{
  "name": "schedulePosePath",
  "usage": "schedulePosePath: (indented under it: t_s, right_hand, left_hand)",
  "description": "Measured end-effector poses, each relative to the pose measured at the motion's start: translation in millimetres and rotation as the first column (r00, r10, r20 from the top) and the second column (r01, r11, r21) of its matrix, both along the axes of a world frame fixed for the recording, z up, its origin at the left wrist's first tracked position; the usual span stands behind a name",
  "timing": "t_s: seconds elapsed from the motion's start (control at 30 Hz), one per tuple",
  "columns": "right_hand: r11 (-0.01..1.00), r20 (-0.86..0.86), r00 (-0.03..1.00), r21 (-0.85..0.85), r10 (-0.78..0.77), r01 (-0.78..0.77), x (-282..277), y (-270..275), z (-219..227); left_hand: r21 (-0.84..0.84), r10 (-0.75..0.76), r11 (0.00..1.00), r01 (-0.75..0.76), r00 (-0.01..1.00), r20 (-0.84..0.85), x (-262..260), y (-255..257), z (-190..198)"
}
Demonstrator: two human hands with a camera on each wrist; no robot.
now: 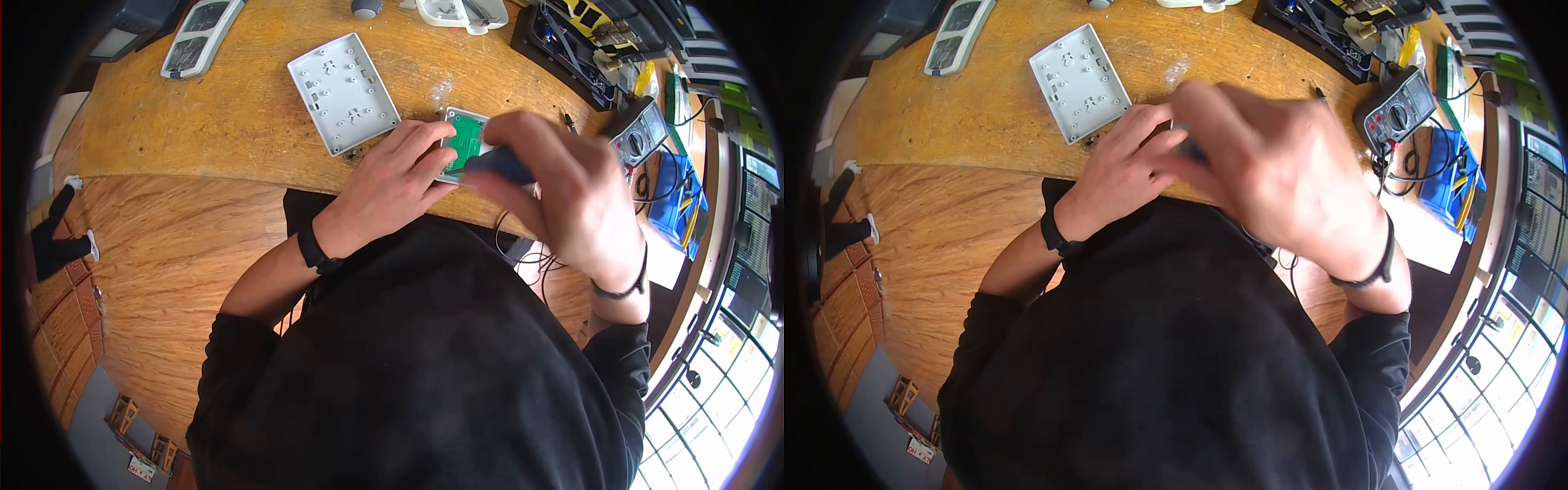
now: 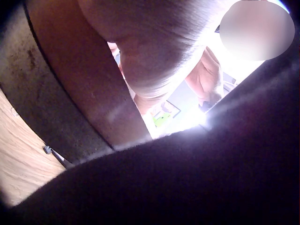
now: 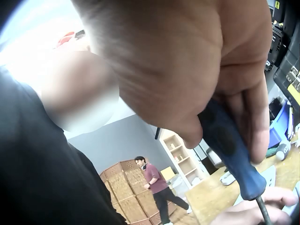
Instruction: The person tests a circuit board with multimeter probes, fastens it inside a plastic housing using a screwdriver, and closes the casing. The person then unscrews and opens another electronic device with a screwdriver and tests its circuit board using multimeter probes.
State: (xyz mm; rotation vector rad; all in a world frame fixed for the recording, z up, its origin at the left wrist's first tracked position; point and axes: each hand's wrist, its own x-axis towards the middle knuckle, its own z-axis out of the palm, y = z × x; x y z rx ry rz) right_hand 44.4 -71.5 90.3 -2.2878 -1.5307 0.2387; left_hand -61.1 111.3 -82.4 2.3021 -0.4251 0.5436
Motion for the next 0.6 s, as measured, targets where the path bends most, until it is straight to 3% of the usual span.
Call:
schedulePosePath:
  t_s: [0.03,0.1,0.13,0.17,0.23,0.27,0.37,0.43,0.5,0.53,0.6]
  right_hand:
    - [1.000,0.000,1.000,0.002,-0.002,0.002,0.1,-0.9,-0.1]
    - [0.982,0.141,0.978,-0.087,-0.152,0.166,3.0,-0.9,-0.1]
    - [0.993,0.129,0.985,0.028,-0.114,0.111,3.6,1.4,-2.1]
    - [0.994,0.126,0.986,0.029,-0.110,0.107,7.1,3.2,-6.1]
    - [0.965,0.108,0.989,0.231,0.104,-0.126,14.2,4.4,-13.2]
    - [0.966,0.109,0.989,0.229,0.099,-0.122,12.9,1.8,-8.9]
    - [0.991,0.112,0.991,-0.120,0.078,-0.065,2.7,-6.1,12.6]
    - [0.992,0.130,0.991,-0.130,0.013,0.004,0.2,-4.1,11.1]
    - [0.992,0.125,0.988,-0.090,0.095,-0.084,2.9,-2.2,17.2]
    - [0.994,0.016,0.994,0.026,0.108,-0.108,1.3,2.3,17.3]
    - [0.972,-0.097,0.969,0.085,0.228,-0.220,-1.5,1.1,6.6]
  left_hand:
    - [0.007,0.000,1.000,0.000,1.000,-0.007,-0.7,0.4,1.1]
    - [0.033,0.002,0.999,-0.002,1.000,-0.001,-0.9,0.9,1.5]
    - [0.057,0.007,0.998,-0.008,1.000,0.003,-1.0,1.3,1.4]
    - [0.058,0.011,0.998,-0.011,1.000,0.001,-1.5,1.6,1.4]
    - [0.036,0.011,0.999,-0.010,1.000,-0.008,-1.1,0.0,1.4]
    - [0.035,0.005,0.999,-0.005,1.000,-0.007,-0.1,-0.5,1.0]
    - [0.046,0.018,0.999,-0.019,1.000,0.012,-0.8,-0.2,-1.8]
    - [0.046,0.002,0.999,-0.002,1.000,-0.006,0.2,0.1,-3.0]
    - [0.032,0.011,0.999,-0.011,1.000,0.009,1.0,-0.8,0.5]
    - [0.019,0.017,1.000,-0.017,1.000,0.016,-0.7,-0.4,2.4]
    - [-0.006,0.013,1.000,-0.013,1.000,-0.011,-1.6,2.1,3.1]
